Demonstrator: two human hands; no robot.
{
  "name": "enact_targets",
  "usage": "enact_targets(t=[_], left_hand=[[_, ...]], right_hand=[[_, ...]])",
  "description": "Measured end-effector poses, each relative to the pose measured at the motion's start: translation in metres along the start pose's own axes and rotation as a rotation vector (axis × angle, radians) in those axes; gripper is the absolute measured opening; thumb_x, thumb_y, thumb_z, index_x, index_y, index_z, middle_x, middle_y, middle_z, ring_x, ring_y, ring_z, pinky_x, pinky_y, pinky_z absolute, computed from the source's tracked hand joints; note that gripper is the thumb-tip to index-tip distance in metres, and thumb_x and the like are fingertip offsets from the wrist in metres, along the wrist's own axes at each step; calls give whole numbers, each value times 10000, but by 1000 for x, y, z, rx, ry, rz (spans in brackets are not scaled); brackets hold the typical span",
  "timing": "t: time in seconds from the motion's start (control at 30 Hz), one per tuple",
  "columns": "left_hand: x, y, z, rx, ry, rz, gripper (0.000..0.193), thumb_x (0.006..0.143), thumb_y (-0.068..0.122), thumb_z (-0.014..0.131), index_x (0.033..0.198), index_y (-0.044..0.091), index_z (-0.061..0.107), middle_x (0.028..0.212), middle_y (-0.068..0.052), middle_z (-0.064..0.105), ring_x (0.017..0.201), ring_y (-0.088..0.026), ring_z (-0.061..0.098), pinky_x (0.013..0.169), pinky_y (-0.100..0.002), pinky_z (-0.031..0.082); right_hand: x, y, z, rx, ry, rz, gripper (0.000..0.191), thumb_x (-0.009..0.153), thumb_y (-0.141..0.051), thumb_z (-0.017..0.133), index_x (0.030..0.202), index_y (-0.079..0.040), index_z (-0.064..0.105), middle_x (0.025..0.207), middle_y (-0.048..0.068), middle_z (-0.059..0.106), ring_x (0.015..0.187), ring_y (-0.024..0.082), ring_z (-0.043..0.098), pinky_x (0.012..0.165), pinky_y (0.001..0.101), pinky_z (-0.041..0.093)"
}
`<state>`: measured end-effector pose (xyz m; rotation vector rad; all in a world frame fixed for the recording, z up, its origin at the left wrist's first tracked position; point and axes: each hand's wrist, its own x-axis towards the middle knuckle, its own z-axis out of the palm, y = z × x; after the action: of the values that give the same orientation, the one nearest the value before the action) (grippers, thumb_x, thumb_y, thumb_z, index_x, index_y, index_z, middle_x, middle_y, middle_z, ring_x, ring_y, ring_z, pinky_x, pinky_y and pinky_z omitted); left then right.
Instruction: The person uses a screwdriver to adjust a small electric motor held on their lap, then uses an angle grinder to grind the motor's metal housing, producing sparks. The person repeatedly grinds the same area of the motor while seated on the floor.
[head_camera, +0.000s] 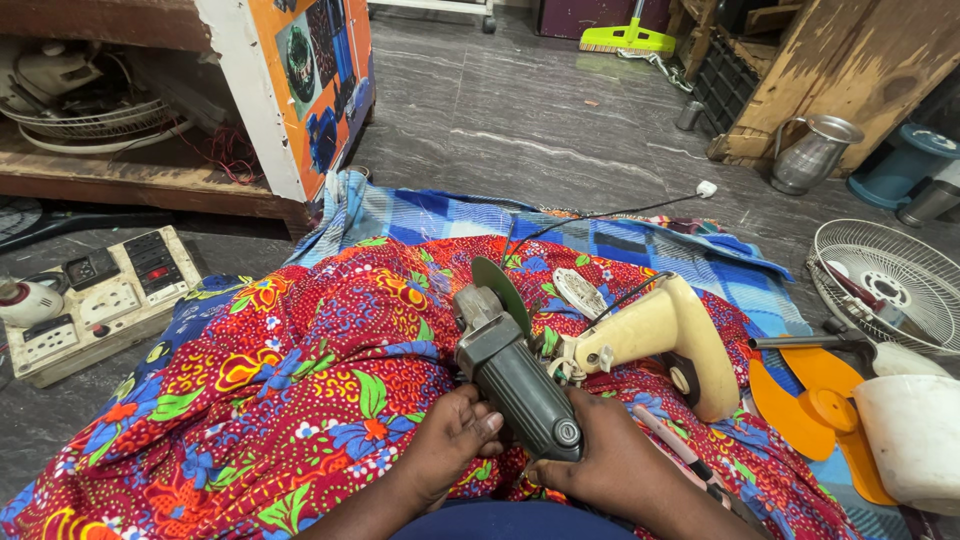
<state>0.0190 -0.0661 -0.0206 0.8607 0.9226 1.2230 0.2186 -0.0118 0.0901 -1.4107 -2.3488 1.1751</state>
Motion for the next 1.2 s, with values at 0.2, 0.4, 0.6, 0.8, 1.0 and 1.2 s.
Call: enact_targets(t=[0.2, 0.4, 0.6, 0.8, 1.0, 1.2], left_hand=[[0, 0, 0, -8, -18, 30, 376, 984, 178, 578, 1327, 35, 528, 1132, -33, 723, 993, -91, 666, 820, -289, 551], [0, 0, 1, -22, -42, 55, 373, 997, 184, 575, 1336, 36, 528, 1139, -41, 717, 995, -95, 666, 834, -288, 550], [-2, 3, 1, -23, -54, 30, 353, 998, 174, 558, 1319, 33, 521, 1181, -49, 721, 1048, -125, 693, 866, -293, 554], [-4, 4, 2, -29, -71, 39, 383, 1008, 160, 547, 1364, 26, 510, 1180, -61, 717, 1044, -134, 690, 889, -304, 556], [-3, 5, 1, -28, -75, 34, 381, 1012, 149, 545, 1362, 3, 510, 1155, -79, 723, 1028, -141, 698, 892, -316, 562], [-3, 5, 1, -37, -88, 31, 392, 995, 176, 543, 1352, 17, 506, 1190, -73, 735, 1057, -139, 717, 896, -315, 561]], right_hand=[[2, 5, 2, 27, 36, -41, 623, 570, -217, 870, 1116, -5, 658, 799, 139, 771, 731, 198, 763, 697, 349, 597], [1, 4, -1, 60, 25, -49, 636, 562, -231, 873, 1124, -18, 663, 811, 125, 777, 751, 196, 763, 704, 349, 595], [2, 1, -13, 24, -47, -38, 667, 562, -261, 866, 1155, -31, 663, 843, 121, 779, 797, 188, 765, 763, 343, 588], [0, -1, -15, 23, -54, -12, 638, 581, -261, 851, 1150, -31, 676, 859, 126, 780, 811, 194, 756, 780, 344, 581], [1, 2, -14, 33, -55, 7, 638, 581, -253, 856, 1149, -28, 672, 865, 125, 776, 817, 192, 756, 774, 347, 581], [1, 0, -15, 72, -51, -40, 640, 583, -258, 868, 1146, -21, 678, 880, 115, 785, 837, 186, 760, 786, 341, 583]])
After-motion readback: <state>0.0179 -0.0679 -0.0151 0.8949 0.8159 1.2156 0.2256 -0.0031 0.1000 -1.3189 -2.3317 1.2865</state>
